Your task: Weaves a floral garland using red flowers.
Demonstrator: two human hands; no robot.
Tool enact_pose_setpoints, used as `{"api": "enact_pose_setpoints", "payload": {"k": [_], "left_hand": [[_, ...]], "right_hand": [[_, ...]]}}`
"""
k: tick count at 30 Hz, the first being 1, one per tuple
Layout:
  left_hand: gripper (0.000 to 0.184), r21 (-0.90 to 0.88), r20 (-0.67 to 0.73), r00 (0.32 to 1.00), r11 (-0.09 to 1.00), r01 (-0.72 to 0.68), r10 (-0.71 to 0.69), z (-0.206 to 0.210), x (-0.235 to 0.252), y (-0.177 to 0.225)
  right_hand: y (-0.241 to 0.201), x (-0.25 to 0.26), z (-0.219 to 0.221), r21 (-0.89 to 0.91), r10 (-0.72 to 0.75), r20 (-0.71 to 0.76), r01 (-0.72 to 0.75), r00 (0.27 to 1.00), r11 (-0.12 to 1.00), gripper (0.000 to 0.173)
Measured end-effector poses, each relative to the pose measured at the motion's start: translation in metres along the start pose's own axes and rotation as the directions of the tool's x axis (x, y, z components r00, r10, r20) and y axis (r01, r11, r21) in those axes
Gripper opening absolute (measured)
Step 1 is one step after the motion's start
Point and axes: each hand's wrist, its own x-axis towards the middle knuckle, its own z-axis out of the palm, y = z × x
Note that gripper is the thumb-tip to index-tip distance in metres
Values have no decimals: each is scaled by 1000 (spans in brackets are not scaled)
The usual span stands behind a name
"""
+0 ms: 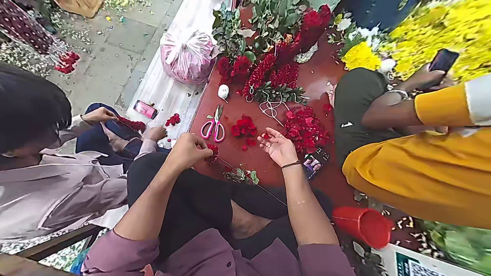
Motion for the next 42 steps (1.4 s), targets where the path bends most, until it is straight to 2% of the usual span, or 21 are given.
{"api": "enact_pose_setpoints", "payload": {"k": [3, 5, 7, 9, 11, 14, 16, 20, 22, 26, 32, 37, 42], "left_hand": [[15, 2, -3, 1000, 1000, -13, 13, 0, -2, -2], [15, 7, -7, 1000, 1000, -19, 19, -1, -4, -2], [16, 3, -20, 1000, 1000, -18, 18, -1, -7, -2], [17, 42, -31, 999, 998, -38, 40, 0, -7, -2], [18, 69, -6, 999, 997, -43, 43, 1, -5, -1], [16, 82, -23, 1000, 997, -7, 9, 1, -1, -3], [15, 74, -23, 1000, 997, 12, -11, 0, -2, -2], [15, 79, -17, 1000, 997, -12, 14, 1, 0, -3], [14, 71, -17, 1000, 997, -13, 14, 1, -1, -2], [15, 68, -14, 999, 997, 30, -29, -1, -3, 3], [15, 37, -21, 999, 999, 38, -38, -2, -2, -1], [17, 42, -19, 998, 998, 54, -53, -3, -2, 1], [18, 25, -15, 998, 998, 59, -58, -2, -4, 3]], "right_hand": [[-5, -28, 17, 9, -13, 40, 13, 999, 1000, 34], [-4, -46, 26, -95, -74, 4, 74, 997, 993, 23], [-2, -61, 32, -246, -144, 1, 139, 990, 959, 24], [4, -69, 30, -418, -216, 23, 206, 976, 885, 26], [16, -59, 23, -567, -334, -4, 273, 943, 777, 19], [28, -43, 12, -680, -412, 26, 318, 911, 660, 11], [29, -41, 9, -679, -386, 48, 314, 921, 664, 11], [24, -41, 3, -477, -271, 48, 260, 961, 839, 15], [22, -43, 2, -427, -253, 30, 242, 967, 871, 14], [20, -49, 6, -394, -286, 39, 278, 957, 876, 14], [21, -53, 8, -359, -287, 84, 297, 954, 885, 24], [24, -56, 12, -432, -356, 144, 382, 923, 817, 26], [29, -69, 24, -516, -428, 175, 453, 887, 727, 16]]}}
